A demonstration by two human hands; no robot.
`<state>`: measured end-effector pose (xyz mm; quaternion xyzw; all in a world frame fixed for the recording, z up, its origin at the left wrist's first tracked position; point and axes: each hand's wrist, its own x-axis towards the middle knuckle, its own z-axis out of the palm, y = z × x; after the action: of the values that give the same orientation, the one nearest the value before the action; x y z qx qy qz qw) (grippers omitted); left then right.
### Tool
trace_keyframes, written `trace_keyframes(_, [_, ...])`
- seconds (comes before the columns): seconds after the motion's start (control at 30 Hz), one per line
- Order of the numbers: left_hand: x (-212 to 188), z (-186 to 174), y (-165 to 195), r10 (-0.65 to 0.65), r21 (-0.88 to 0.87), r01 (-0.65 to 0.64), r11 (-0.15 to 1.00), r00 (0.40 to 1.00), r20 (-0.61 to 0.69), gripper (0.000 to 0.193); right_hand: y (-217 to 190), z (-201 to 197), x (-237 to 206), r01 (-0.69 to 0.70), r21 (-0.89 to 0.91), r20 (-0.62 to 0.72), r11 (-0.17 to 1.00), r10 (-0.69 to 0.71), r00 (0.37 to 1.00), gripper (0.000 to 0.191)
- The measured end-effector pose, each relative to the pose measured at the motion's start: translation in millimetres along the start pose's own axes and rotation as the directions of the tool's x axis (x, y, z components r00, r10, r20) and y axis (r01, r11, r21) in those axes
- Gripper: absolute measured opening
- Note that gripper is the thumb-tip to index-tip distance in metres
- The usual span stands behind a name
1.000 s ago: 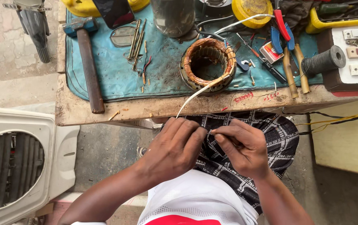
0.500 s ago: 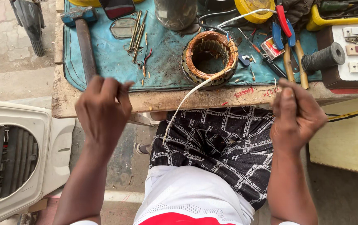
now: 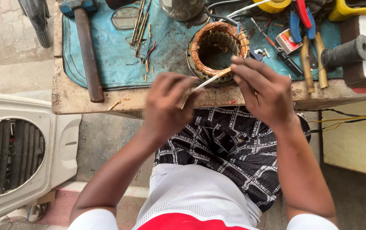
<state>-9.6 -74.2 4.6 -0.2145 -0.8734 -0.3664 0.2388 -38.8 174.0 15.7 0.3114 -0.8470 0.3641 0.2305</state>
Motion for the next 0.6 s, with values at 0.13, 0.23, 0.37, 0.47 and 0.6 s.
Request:
trace_keyframes(0.13, [5.1,27.4,5.8,0.178,0.023,-0.177,0.984,0.980,-0.084,0.032,3.9,-2.5,15.7,0.024,0.018,0.117,1.000,-0.026,0.993,0.015])
trace_keyframes(0.23, [18.7,32.9,-4.3,0.299,-0.014,-0.299,0.954,0.954,-0.018,0.038,5.6,-2.0,19.8,0.016,0.040,0.135,0.999,-0.022,0.991,0.012])
trace_keyframes(0.37, [35.9,31.4,-26.0,0.389,-0.013,-0.390,0.921,0.916,0.102,0.042,11.0,0.7,17.6,0.016,0.027,0.132,0.999,-0.019,0.991,0.009])
trace_keyframes(0.47, [41.0,29.1,-36.3,0.419,-0.114,-0.407,0.907,0.898,0.134,0.033,15.3,2.1,13.9,0.020,0.048,0.140,0.999,-0.027,0.990,0.005])
trace_keyframes(0.6, [48.4,30.0,-39.9,0.450,-0.208,-0.419,0.884,0.884,0.130,0.022,17.6,4.8,13.3,0.020,0.071,0.133,0.997,-0.029,0.991,0.004])
